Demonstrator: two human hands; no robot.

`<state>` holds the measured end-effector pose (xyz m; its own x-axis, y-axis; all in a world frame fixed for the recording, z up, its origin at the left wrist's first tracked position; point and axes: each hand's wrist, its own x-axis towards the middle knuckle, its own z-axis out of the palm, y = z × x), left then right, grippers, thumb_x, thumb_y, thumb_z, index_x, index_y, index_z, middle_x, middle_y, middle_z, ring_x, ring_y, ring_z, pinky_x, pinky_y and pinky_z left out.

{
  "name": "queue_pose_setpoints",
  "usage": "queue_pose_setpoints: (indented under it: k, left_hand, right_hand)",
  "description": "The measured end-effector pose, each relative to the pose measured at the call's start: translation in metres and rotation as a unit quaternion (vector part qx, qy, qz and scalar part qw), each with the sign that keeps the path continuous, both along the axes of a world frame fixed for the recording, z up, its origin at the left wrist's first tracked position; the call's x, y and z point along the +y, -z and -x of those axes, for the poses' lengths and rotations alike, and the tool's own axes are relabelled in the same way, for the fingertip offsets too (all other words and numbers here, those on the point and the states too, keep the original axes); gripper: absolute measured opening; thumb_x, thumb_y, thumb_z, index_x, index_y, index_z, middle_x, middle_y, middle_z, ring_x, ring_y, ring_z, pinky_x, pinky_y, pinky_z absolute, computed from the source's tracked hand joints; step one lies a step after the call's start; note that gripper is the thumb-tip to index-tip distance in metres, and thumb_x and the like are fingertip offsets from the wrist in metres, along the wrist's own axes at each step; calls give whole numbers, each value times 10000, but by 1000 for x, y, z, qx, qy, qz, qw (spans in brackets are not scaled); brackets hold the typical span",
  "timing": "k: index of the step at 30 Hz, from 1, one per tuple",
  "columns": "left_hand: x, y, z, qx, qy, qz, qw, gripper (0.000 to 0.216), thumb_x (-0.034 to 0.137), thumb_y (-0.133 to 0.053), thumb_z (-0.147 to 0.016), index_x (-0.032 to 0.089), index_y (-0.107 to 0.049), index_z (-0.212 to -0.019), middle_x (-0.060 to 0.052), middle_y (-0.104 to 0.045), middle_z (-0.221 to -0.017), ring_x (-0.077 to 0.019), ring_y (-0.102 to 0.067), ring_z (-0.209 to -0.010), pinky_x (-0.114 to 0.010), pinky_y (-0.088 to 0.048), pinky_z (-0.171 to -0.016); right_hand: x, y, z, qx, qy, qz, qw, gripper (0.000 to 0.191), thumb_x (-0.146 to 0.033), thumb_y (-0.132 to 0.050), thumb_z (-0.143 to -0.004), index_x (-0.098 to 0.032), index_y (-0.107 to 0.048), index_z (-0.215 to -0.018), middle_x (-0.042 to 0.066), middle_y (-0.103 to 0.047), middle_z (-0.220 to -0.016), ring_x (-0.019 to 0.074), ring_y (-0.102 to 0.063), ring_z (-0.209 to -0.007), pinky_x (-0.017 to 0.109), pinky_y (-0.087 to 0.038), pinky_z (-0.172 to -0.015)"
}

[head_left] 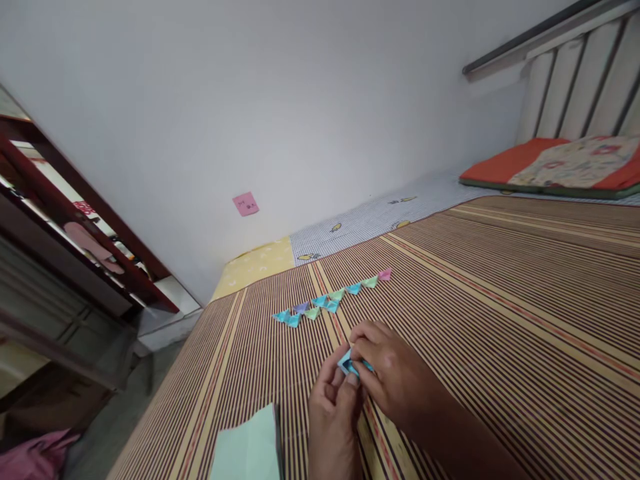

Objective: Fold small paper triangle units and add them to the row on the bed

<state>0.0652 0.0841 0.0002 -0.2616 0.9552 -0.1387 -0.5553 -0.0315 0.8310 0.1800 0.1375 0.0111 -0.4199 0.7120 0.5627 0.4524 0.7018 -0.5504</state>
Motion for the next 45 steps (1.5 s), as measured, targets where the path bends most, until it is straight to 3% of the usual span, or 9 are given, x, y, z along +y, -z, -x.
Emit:
queue_pose_setpoints:
  k: [6,11,14,23,39,42,45]
  left_hand:
    - [-1,1,9,-153,99,5,983,257,275,-683,-884,165,-765,-1102,-157,-713,-1265,-317,-638,-1219,-460,-494,-1046]
    - [3,2,11,-213,92,6,973,214,208,-581,-944,124,-774,-979,-164,-750,-1156,-299,-673,-1170,-470,-471,-1080]
    - [4,-1,13,-241,63,26,968,284,207,-509,-974,84,-763,-934,-199,-757,-1097,-328,-683,-1155,-489,-482,-1070]
    - [5,-4,15,-225,32,32,973,242,162,-531,-969,98,-737,-859,-176,-759,-1082,-306,-706,-1109,-475,-520,-1030]
    - [5,0,12,-227,83,37,970,336,321,-491,-1002,89,-730,-957,-179,-751,-1071,-255,-729,-1027,-444,-501,-1043]
    - [7,3,15,-206,56,48,976,295,332,-544,-978,89,-709,-1000,-200,-737,-1118,-281,-714,-1081,-449,-507,-1039]
    - [10,5,22,-178,-8,77,981,321,333,-558,-967,96,-652,-1161,-228,-702,-1216,-308,-684,-1152,-448,-531,-1017]
  right_hand:
    - [-3,-2,2,-1,-16,2,1000,176,-1,-558,-830,-162,-596,-773,88,-619,-1020,257,-536,-961,414,-440,-820]
    - [2,-5,-12,61,-23,7,998,160,-89,-509,-921,-178,-643,-928,87,-619,-1029,239,-565,-950,395,-451,-821]
    - [6,-7,-23,82,-5,22,996,187,-88,-468,-935,-172,-631,-900,74,-624,-934,220,-586,-879,361,-452,-766]
    - [2,-8,-17,30,-84,102,991,247,-21,-539,-868,-200,-693,-939,36,-641,-946,185,-620,-874,303,-464,-773]
    - [6,2,-13,-20,-79,84,993,223,-61,-467,-918,-184,-639,-849,34,-623,-874,181,-592,-794,283,-416,-702]
    - [9,5,-13,-36,-58,89,994,207,-63,-464,-920,-183,-618,-853,35,-620,-872,187,-589,-788,280,-393,-679]
    - [15,8,-15,-38,-16,90,995,199,-44,-459,-904,-182,-583,-835,36,-615,-865,188,-578,-784,278,-383,-670]
